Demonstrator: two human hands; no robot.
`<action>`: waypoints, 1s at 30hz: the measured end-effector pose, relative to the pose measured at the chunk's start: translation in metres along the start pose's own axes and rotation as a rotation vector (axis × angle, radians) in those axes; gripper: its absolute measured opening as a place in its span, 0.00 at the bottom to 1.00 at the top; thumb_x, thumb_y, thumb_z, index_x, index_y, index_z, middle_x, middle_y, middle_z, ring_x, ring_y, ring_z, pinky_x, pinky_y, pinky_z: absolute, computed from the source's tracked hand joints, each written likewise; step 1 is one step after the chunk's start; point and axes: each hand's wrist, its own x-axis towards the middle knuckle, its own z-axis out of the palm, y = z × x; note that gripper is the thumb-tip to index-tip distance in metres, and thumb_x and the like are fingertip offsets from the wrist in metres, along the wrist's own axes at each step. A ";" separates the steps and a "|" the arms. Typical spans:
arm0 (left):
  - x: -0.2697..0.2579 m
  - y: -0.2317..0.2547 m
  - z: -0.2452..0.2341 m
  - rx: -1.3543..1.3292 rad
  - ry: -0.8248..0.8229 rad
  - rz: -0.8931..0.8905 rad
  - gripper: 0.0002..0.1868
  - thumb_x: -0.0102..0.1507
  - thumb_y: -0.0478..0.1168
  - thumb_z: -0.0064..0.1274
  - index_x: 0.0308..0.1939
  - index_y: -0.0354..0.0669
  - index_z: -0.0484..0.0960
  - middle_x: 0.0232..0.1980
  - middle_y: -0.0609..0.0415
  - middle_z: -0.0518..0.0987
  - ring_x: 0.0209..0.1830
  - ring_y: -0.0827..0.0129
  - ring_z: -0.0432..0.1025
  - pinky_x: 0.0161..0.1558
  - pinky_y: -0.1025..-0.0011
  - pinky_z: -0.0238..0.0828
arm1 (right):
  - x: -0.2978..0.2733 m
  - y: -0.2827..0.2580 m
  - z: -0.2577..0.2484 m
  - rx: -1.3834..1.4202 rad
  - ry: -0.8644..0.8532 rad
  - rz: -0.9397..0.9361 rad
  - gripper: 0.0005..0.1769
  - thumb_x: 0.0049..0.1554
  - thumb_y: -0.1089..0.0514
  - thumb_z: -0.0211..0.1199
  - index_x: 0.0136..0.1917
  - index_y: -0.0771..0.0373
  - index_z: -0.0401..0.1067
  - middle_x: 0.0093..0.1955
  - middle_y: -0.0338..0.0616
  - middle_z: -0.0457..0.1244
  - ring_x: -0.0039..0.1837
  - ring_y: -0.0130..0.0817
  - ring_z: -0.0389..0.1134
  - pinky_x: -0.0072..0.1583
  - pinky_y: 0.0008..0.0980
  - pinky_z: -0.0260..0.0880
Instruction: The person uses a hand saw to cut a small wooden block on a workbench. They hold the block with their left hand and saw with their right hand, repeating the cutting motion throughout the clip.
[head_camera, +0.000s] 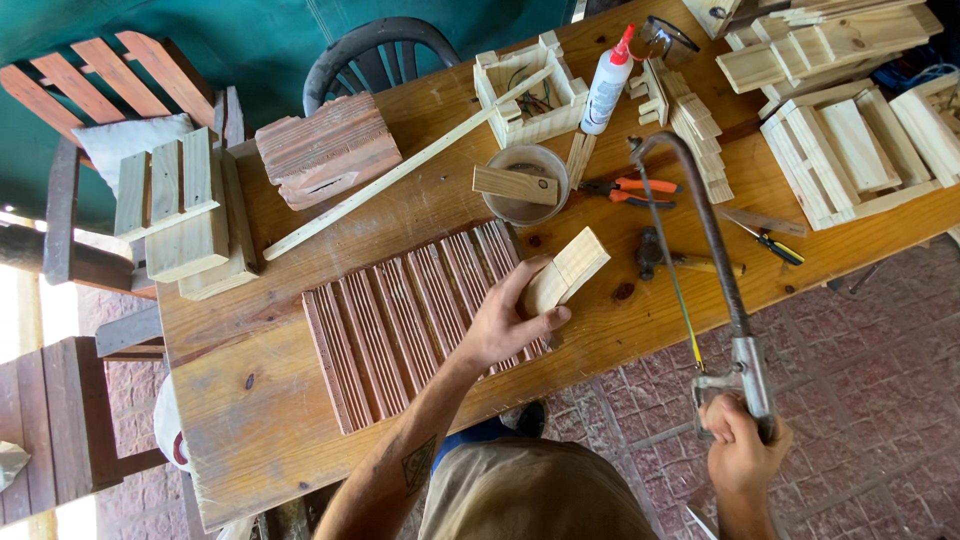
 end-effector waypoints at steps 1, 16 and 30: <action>0.000 -0.016 -0.005 0.265 0.065 0.065 0.46 0.72 0.66 0.57 0.82 0.36 0.68 0.55 0.46 0.79 0.35 0.65 0.81 0.32 0.65 0.88 | -0.002 -0.001 0.003 -0.024 0.033 0.044 0.26 0.65 0.67 0.50 0.29 0.54 0.45 0.27 0.37 0.41 0.31 0.30 0.41 0.41 0.39 0.44; 0.043 -0.147 -0.062 1.189 0.066 0.112 0.47 0.70 0.74 0.59 0.81 0.46 0.78 0.70 0.44 0.77 0.64 0.51 0.71 0.70 0.45 0.71 | -0.012 0.005 0.075 -0.028 0.061 0.164 0.28 0.63 0.67 0.59 0.27 0.57 0.51 0.25 0.36 0.44 0.29 0.31 0.45 0.39 0.39 0.48; 0.091 -0.143 -0.050 1.204 0.454 -0.122 0.37 0.82 0.58 0.33 0.86 0.34 0.71 0.74 0.33 0.79 0.76 0.39 0.72 0.83 0.30 0.59 | -0.043 0.050 0.077 -0.398 -0.075 0.186 0.19 0.64 0.53 0.72 0.32 0.60 0.80 0.25 0.33 0.64 0.27 0.24 0.61 0.34 0.30 0.59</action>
